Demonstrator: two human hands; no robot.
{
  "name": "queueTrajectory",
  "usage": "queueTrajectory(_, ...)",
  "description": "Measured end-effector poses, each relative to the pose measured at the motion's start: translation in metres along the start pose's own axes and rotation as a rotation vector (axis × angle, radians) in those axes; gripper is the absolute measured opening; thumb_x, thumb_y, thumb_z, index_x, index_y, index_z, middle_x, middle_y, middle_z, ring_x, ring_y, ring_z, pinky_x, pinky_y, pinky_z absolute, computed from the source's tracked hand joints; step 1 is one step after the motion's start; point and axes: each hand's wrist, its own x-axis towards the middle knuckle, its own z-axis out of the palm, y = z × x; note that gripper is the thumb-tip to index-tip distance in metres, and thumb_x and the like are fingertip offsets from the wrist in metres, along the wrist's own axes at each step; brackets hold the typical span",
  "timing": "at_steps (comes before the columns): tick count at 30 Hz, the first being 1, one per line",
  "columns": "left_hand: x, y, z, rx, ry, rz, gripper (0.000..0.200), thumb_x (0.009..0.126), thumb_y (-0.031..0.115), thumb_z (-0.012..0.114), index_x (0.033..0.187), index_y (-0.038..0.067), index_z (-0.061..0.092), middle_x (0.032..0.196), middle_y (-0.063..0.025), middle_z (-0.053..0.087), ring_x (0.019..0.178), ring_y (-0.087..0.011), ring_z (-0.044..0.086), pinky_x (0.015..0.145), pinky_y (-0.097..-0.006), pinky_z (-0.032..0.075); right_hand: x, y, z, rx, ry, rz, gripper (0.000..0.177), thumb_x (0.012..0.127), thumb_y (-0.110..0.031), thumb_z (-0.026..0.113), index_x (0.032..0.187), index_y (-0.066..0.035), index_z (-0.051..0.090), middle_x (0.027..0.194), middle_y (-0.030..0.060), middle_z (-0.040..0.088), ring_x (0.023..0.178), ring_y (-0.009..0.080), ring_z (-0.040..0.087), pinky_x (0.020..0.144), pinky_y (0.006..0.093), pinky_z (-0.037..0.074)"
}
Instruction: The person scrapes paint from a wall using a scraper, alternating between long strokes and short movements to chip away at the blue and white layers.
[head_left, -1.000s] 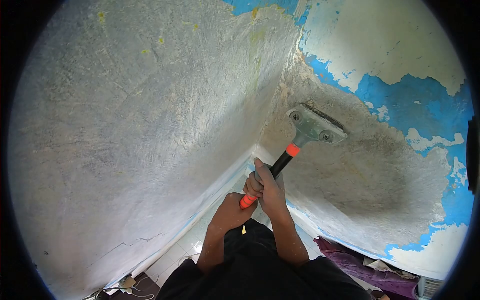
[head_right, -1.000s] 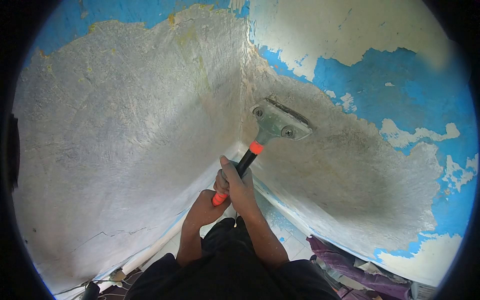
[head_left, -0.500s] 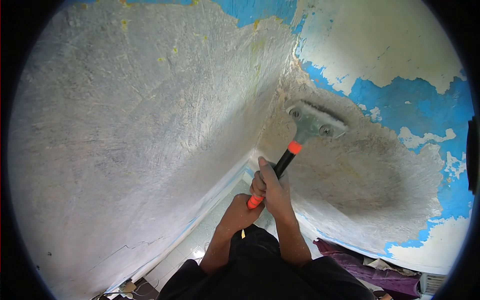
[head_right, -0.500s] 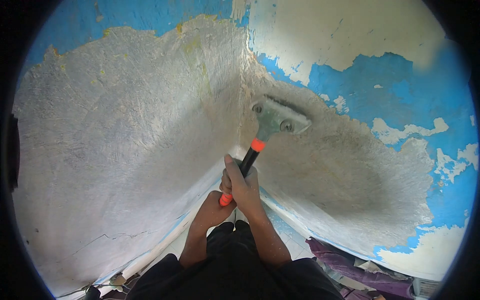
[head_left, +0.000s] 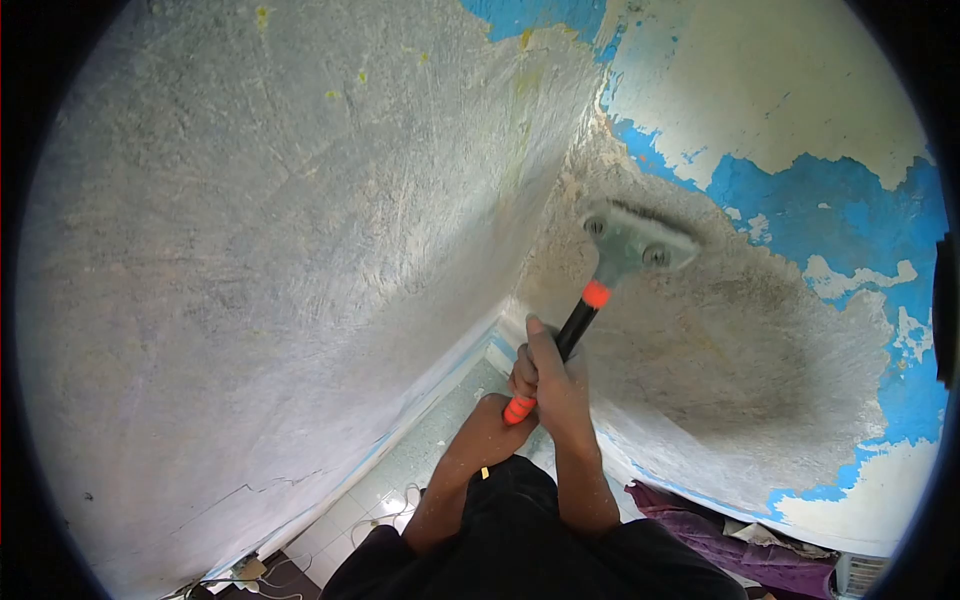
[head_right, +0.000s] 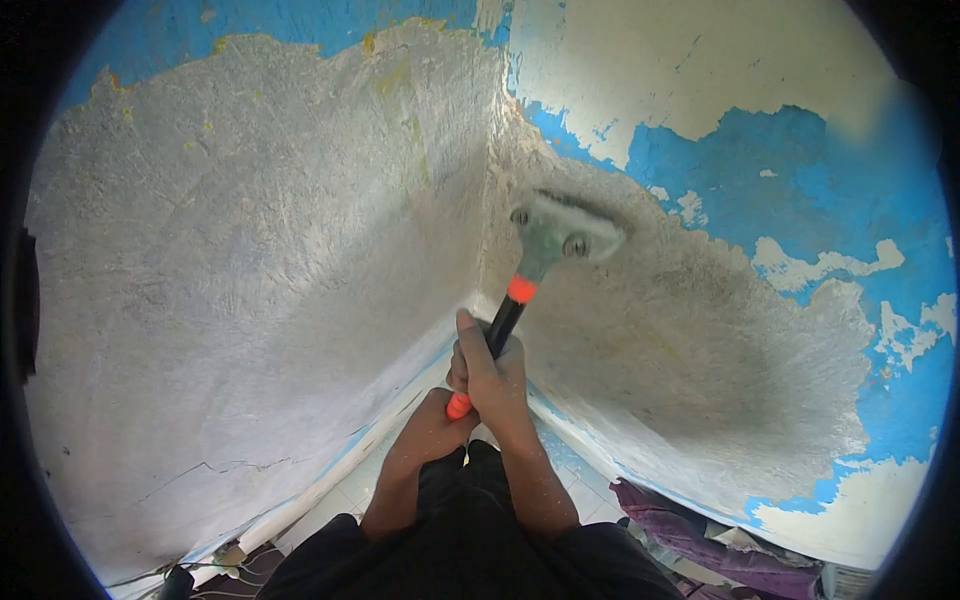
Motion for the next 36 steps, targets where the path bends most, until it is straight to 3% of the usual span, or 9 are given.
queueTrajectory(3, 0.007, 0.018, 0.008, -0.043, 0.017, 0.023, 0.026, 0.082, 0.021, 0.063, 0.081, -0.005, 0.065, 0.063, -0.0134, 0.064, 0.057, -0.0217, 0.059, 0.057, -0.0369, 0.045, 0.003, -0.017, 0.0, -0.019, -0.012, -0.033, 0.042, 0.098, -0.029, 0.055, 0.063, -0.012, 0.037, 0.051, -0.005, 0.032, 0.042, 0.0051, 0.028, 0.042, 0.025, 0.025)
queueTrajectory(6, 0.007, 0.03, 0.003, -0.08, -0.004, -0.035, 0.028, 0.082, 0.021, 0.063, 0.081, -0.007, 0.065, 0.067, -0.0233, 0.064, 0.066, -0.0287, 0.066, 0.064, -0.0406, 0.047, 0.003, -0.02, 0.0, -0.03, -0.018, -0.045, 0.043, 0.097, -0.03, 0.056, 0.063, -0.011, 0.04, 0.051, -0.0048, 0.034, 0.042, 0.0047, 0.029, 0.041, 0.0246, 0.026)
queueTrajectory(12, 0.004, 0.02, 0.002, -0.064, -0.048, 0.04, 0.03, 0.083, 0.023, 0.063, 0.082, -0.007, 0.065, 0.068, -0.0215, 0.065, 0.067, -0.0257, 0.065, 0.065, -0.0393, 0.047, 0.0, -0.012, -0.001, -0.043, 0.025, -0.05, 0.043, 0.097, -0.031, 0.057, 0.062, -0.011, 0.04, 0.05, -0.0046, 0.034, 0.042, 0.005, 0.03, 0.041, 0.0248, 0.027)
queueTrajectory(15, 0.013, 0.016, -0.001, -0.112, -0.027, 0.061, 0.024, 0.081, 0.02, 0.062, 0.07, -0.002, 0.062, 0.054, -0.0051, 0.057, 0.05, -0.0148, 0.054, 0.049, -0.0312, 0.041, 0.006, -0.013, 0.003, -0.07, 0.027, -0.079, 0.044, 0.097, -0.031, 0.056, 0.061, -0.01, 0.04, 0.05, -0.0038, 0.035, 0.041, 0.0056, 0.032, 0.041, 0.0253, 0.028)
queueTrajectory(21, 0.018, 0.011, -0.001, -0.184, -0.178, -0.012, 0.022, 0.08, 0.017, 0.06, 0.062, 0.004, 0.053, 0.052, -0.0019, 0.052, 0.045, -0.0124, 0.049, 0.046, -0.0286, 0.037, 0.006, -0.009, -0.001, -0.159, 0.05, -0.104, 0.045, 0.097, -0.032, 0.056, 0.061, -0.009, 0.043, 0.049, -0.0024, 0.038, 0.041, 0.0067, 0.036, 0.041, 0.0258, 0.032)
queueTrajectory(24, 0.021, 0.013, 0.001, -0.216, -0.199, -0.019, 0.019, 0.08, 0.015, 0.059, 0.066, 0.005, 0.052, 0.052, -0.0005, 0.05, 0.045, -0.0111, 0.047, 0.044, -0.0275, 0.035, 0.008, -0.009, -0.002, -0.182, 0.061, -0.122, 0.045, 0.097, -0.032, 0.056, 0.061, -0.008, 0.043, 0.049, -0.0024, 0.039, 0.041, 0.0068, 0.037, 0.041, 0.0257, 0.033)
queueTrajectory(27, 0.03, 0.0, -0.002, -0.284, -0.253, 0.039, 0.031, 0.084, 0.027, 0.065, 0.065, 0.003, 0.057, 0.05, -0.0013, 0.051, 0.046, -0.0122, 0.049, 0.048, -0.0298, 0.036, 0.009, -0.007, 0.0, -0.169, 0.065, -0.118, 0.045, 0.097, -0.032, 0.056, 0.061, -0.008, 0.044, 0.049, -0.0024, 0.039, 0.041, 0.0069, 0.037, 0.041, 0.0257, 0.033)
queueTrajectory(36, 0.032, 0.003, 0.003, -0.402, -0.298, 0.059, 0.033, 0.086, 0.029, 0.064, 0.064, 0.007, 0.053, 0.048, -0.0003, 0.048, 0.043, -0.0102, 0.045, 0.045, -0.0278, 0.034, 0.01, -0.014, 0.001, -0.194, 0.067, -0.113, 0.045, 0.096, -0.033, 0.058, 0.062, -0.008, 0.044, 0.049, -0.0021, 0.039, 0.04, 0.0072, 0.038, 0.041, 0.0254, 0.033)
